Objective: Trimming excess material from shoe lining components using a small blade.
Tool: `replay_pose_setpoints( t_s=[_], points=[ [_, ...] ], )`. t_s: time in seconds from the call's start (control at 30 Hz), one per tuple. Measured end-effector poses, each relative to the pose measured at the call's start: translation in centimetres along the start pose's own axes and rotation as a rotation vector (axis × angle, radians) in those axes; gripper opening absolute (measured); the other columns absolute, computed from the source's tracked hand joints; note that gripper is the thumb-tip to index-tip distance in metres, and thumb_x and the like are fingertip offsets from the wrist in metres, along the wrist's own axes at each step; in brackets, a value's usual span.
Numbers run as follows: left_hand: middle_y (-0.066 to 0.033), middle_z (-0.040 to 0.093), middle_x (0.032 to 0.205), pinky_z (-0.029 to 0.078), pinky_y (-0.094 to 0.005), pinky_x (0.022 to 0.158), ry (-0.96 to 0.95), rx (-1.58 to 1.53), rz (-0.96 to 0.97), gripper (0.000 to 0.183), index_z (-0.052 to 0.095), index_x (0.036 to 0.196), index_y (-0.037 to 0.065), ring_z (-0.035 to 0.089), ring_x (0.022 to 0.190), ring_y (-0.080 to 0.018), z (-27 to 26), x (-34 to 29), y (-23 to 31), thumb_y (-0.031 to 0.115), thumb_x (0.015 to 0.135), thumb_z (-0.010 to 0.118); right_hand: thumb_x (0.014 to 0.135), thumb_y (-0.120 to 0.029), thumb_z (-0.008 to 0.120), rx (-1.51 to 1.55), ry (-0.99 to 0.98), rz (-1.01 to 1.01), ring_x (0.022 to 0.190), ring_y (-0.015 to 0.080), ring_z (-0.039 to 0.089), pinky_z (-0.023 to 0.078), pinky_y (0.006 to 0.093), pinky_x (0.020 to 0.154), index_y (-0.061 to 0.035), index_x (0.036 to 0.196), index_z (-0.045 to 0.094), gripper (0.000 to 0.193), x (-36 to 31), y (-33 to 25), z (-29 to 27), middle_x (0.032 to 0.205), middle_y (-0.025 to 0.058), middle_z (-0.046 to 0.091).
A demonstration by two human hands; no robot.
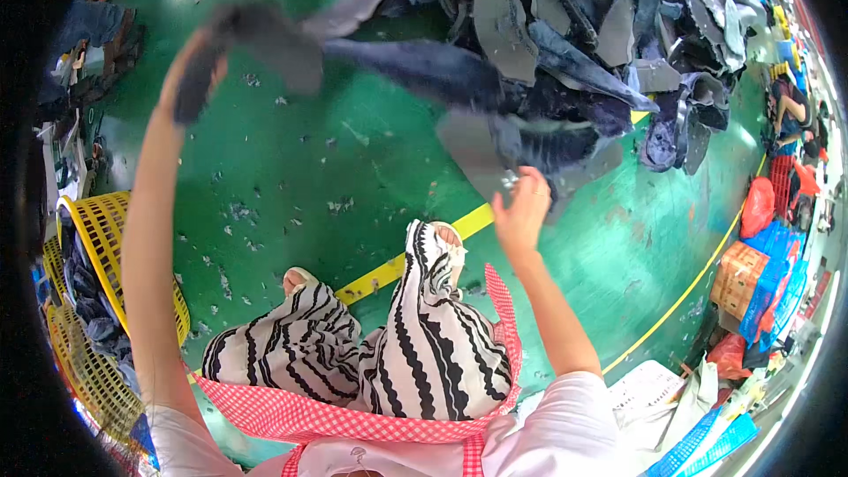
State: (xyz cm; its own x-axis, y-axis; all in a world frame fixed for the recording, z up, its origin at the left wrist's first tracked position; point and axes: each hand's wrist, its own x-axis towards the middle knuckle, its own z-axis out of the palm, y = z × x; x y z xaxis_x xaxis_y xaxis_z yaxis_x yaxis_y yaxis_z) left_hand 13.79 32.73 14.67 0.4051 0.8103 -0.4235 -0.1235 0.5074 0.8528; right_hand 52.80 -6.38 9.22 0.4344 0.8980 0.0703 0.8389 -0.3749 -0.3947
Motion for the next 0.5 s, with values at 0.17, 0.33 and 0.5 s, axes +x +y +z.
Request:
replay_pose_setpoints(
  t_s=[0.17,0.33,0.5],
  points=[
    [-0.0148,0.051,0.123,0.045,-0.0430,0.097,0.179,-0.379,0.117,0.053,0.042,0.131,0.005,0.053,0.111,-0.0255,7.0,4.0,4.5,0.035,0.089,0.056,0.061,-0.011,0.074,-0.203,-0.176,0.078,0.100,0.0370,0.051,0.038,0.0463,0.084,-0.0021,0.092,0.048,0.042,-0.2,4.9,4.5,0.105,0.0171,0.053],
    [-0.0092,0.045,0.136,0.039,-0.0421,0.097,-0.313,0.546,-0.303,0.068,0.037,0.138,0.012,0.045,0.120,-0.0243,8.4,-1.1,-5.8,0.046,0.083,0.060,0.066,-0.002,0.063,0.391,-0.295,-0.040,0.075,0.0294,0.057,0.046,0.0398,0.065,-0.0024,0.086,0.051,0.024,2.2,-3.7,7.1,0.087,0.0126,0.054],
    [-0.0102,0.052,0.126,0.039,-0.0356,0.097,-0.475,0.284,-0.583,0.086,0.023,0.144,0.011,0.047,0.118,-0.0186,11.2,-6.9,-13.5,0.040,0.078,0.069,0.066,0.001,0.061,0.889,-0.405,-0.223,0.064,0.0188,0.046,0.040,0.0303,0.057,-0.0013,0.080,0.050,0.018,2.8,-16.5,4.8,0.076,0.0075,0.046]
  ],
)
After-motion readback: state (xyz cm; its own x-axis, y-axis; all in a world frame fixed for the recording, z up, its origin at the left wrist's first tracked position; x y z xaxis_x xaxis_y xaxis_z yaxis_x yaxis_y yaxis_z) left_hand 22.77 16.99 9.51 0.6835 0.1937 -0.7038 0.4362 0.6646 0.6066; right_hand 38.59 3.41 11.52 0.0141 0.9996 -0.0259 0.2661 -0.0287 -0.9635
